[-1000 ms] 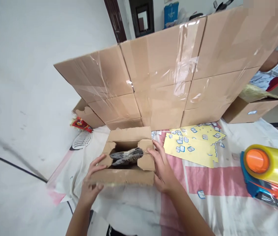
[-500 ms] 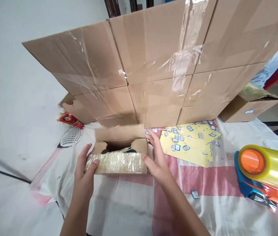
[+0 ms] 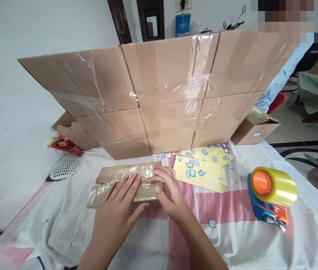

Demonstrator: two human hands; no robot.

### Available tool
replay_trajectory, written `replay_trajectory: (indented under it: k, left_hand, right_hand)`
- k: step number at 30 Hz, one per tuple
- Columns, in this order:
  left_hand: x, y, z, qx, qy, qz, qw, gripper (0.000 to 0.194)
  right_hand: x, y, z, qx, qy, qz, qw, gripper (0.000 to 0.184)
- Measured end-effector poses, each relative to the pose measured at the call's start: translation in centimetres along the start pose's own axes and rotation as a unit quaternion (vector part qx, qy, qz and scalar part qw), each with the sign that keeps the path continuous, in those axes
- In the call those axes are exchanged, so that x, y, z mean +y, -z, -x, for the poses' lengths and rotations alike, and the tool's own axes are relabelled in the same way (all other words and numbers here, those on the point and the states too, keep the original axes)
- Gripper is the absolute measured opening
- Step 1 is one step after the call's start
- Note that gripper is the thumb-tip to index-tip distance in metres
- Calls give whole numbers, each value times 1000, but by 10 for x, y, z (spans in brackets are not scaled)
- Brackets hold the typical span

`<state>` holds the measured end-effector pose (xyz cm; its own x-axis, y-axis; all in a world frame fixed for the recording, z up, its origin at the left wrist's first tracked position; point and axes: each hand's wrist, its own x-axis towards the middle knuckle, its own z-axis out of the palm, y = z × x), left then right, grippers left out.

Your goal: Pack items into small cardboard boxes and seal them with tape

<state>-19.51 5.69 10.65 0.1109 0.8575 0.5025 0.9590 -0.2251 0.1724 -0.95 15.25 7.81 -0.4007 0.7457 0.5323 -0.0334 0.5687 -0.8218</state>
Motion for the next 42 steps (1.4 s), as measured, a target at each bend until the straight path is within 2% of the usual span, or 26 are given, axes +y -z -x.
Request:
replay_trajectory:
  k: [6, 11, 15, 20, 26, 31, 37, 42]
  left_hand:
    - [-6, -5, -8, -12, 25, 31, 999, 85]
    - [-5, 1, -10, -14, 45, 26, 999, 92]
    - [-5, -1, -8, -15, 57, 15, 998, 96]
    - [-6, -7, 1, -7, 33, 8, 999, 94]
    - [-3, -3, 1, -4, 51, 5, 999, 84]
    - [4, 5, -3, -56, 82, -20, 995, 76]
    - [1, 4, -1, -53, 54, -35, 997, 71]
    - [3, 3, 0, -35, 71, 0, 997, 47]
  right_hand:
    - [2, 6, 9, 37, 11, 51, 998, 36]
    - [4, -1, 11, 67, -8, 29, 997, 36]
    - [5, -6, 9, 83, -5, 20, 996, 41]
    - [13, -18, 11, 121, 4, 14, 992, 47]
    - [16, -23, 14, 133, 15, -18, 991, 44]
    - [12, -20, 15, 141, 20, 0, 990, 35]
    - [6, -19, 14, 137, -1, 12, 990, 35]
    - [3, -17, 16, 126, -12, -8, 992, 41]
